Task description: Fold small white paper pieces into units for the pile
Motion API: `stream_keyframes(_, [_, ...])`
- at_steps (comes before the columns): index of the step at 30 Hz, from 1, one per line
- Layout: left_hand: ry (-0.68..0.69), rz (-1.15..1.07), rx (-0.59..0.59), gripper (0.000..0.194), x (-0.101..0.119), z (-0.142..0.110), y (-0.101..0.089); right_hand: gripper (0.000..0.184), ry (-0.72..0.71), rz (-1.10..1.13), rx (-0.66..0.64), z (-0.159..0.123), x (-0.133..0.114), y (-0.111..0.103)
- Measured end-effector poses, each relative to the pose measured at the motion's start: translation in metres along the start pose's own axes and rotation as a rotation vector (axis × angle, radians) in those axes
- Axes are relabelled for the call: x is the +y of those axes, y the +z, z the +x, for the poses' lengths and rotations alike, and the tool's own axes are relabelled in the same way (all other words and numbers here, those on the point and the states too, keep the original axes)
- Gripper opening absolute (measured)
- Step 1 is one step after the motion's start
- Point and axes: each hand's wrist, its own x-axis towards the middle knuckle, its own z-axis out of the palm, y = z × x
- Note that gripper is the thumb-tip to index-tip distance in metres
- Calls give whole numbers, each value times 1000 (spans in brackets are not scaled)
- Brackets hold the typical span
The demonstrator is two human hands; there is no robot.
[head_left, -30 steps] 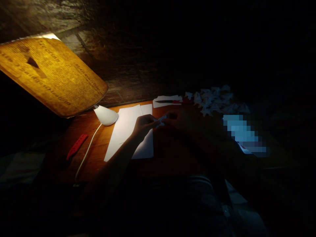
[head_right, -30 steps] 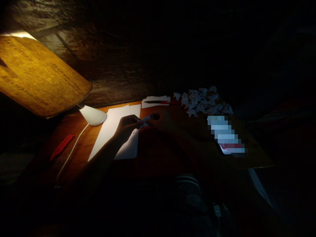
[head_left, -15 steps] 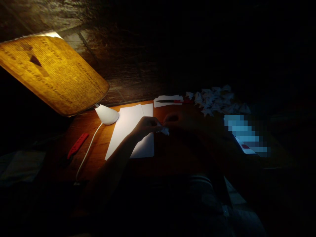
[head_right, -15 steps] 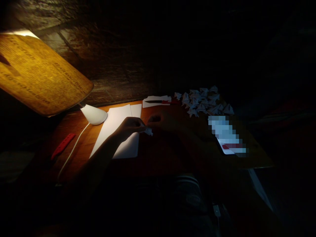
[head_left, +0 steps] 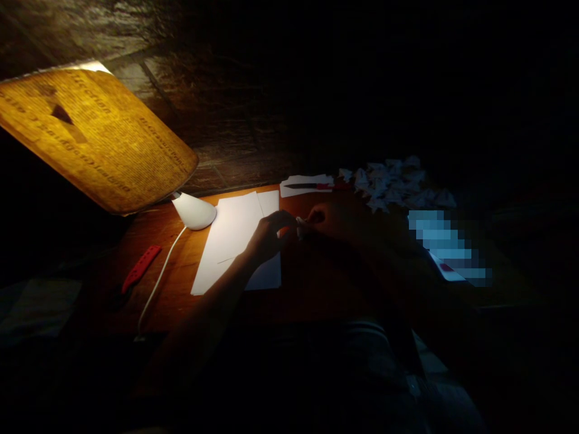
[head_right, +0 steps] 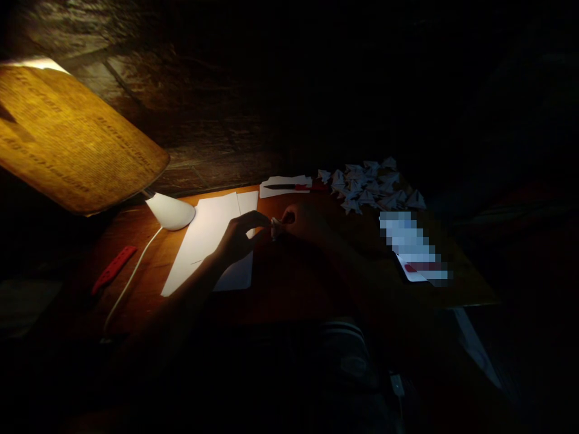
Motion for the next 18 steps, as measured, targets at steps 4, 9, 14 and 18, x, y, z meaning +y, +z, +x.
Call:
stream_keyframes(4, [9,32,-105,24,-3,-1,4,6,-131,-192,-41,-2,-2,-8])
stream_keyframes(9, [49,40,-162,23,-4,-2,3,22,-317,-245,-188,1,1,-13])
stream_keyframes(14, [40,75,-200,23,2,-4,2,23,-337,-249,-244,0,1,-15])
stream_keyframes(18, [41,106,-211,16,5,-4,1,16,-368,-301,-276,-3,-3,-18])
